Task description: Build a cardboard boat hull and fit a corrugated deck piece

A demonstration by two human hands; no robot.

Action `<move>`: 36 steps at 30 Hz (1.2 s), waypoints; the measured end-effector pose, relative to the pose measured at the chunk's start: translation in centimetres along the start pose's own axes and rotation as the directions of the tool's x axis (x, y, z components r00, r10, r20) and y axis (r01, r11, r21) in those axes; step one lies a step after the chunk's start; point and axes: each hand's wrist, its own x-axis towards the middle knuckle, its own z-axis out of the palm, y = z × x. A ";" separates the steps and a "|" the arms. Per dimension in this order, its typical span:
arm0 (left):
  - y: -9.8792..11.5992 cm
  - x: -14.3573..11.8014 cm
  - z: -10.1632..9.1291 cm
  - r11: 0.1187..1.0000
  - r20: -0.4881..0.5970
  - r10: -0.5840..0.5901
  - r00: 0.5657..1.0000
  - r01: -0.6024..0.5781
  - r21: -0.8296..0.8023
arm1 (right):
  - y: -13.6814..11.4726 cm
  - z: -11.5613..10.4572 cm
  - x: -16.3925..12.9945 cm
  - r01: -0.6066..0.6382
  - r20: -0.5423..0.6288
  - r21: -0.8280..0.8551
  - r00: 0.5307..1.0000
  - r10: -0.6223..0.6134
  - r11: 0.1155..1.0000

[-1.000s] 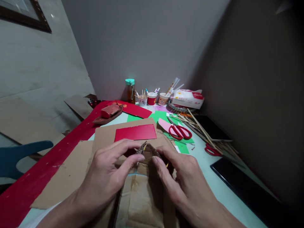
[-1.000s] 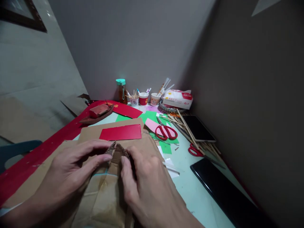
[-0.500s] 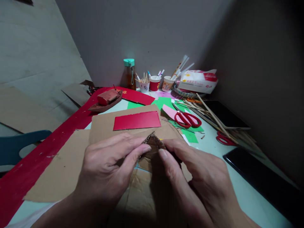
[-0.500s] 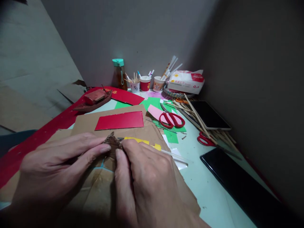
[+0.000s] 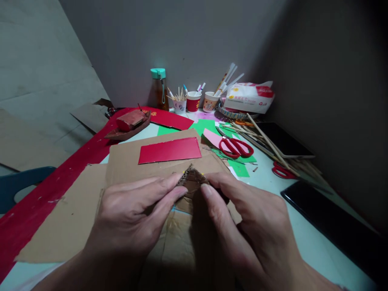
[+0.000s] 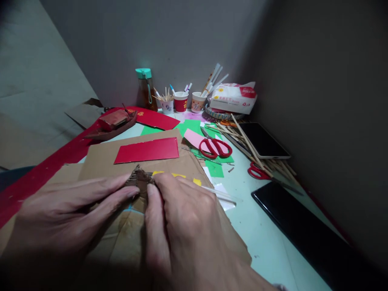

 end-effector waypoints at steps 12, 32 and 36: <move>-0.4 0.4 0.2 0.997 0.105 0.068 0.992 -0.063 -0.046 | 0.1 -0.2 0.2 -0.067 0.086 -0.078 0.994 0.074 0.995; 0.3 2.6 -1.0 0.979 0.418 -0.099 0.903 0.163 -0.121 | 1.1 -0.8 1.0 0.189 0.091 -0.136 0.980 -0.178 0.973; 0.5 3.4 -2.1 0.965 0.500 -0.175 0.848 0.249 -0.085 | 1.0 -1.3 1.2 0.149 0.037 -0.179 0.989 -0.145 0.973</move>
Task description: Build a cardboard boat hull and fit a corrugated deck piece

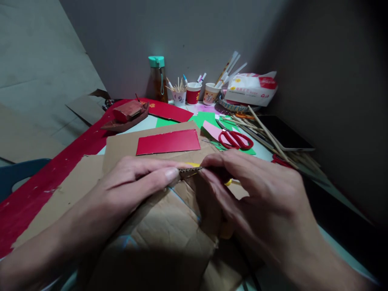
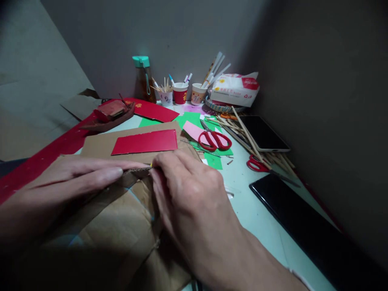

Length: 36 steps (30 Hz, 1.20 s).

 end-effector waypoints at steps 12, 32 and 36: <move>-0.6 -0.3 0.6 0.998 -0.087 0.035 0.996 -0.030 0.058 | -0.1 -0.4 0.3 -0.014 -0.073 -0.004 0.997 0.014 1.000; -0.8 -0.6 1.8 0.951 -0.177 0.212 0.961 -0.161 0.266 | -0.4 -0.3 -0.3 -0.100 0.145 0.042 0.985 0.093 0.994; -0.7 -0.7 1.9 0.938 -0.205 0.225 0.953 -0.154 0.311 | -0.7 -0.3 0.1 -0.294 0.178 0.105 0.946 0.272 0.950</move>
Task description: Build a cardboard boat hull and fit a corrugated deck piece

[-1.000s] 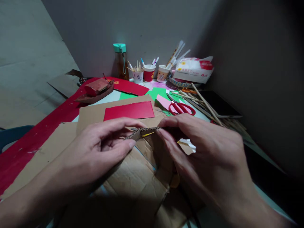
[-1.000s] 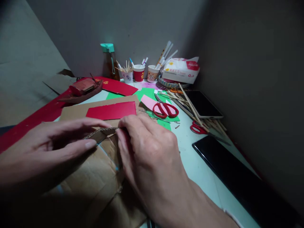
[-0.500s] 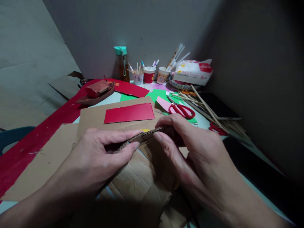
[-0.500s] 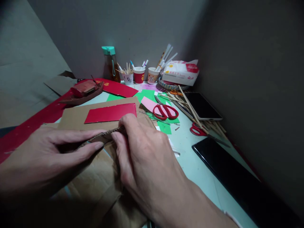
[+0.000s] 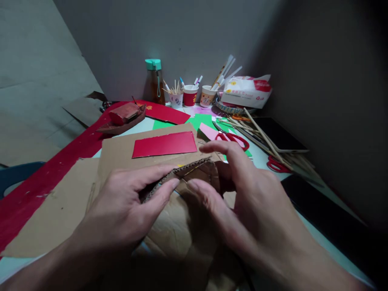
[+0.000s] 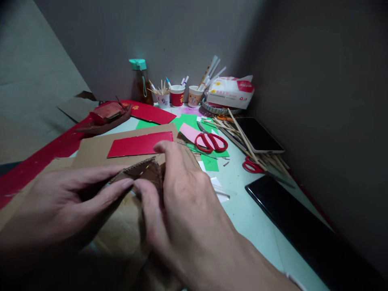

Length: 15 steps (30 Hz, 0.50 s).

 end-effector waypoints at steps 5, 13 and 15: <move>-0.2 -0.2 0.2 1.000 -0.015 -0.024 1.000 0.024 0.005 | -0.5 -0.7 0.2 -0.122 0.176 -0.002 0.977 0.120 0.993; 0.2 0.4 -0.1 0.995 -0.034 -0.069 0.997 0.066 -0.069 | -0.6 -0.8 0.7 -0.209 0.116 0.176 0.975 0.190 0.962; 0.2 0.5 -0.3 0.989 -0.070 -0.103 0.992 0.095 -0.113 | -0.3 -0.9 0.8 -0.231 0.115 0.261 0.971 0.208 0.937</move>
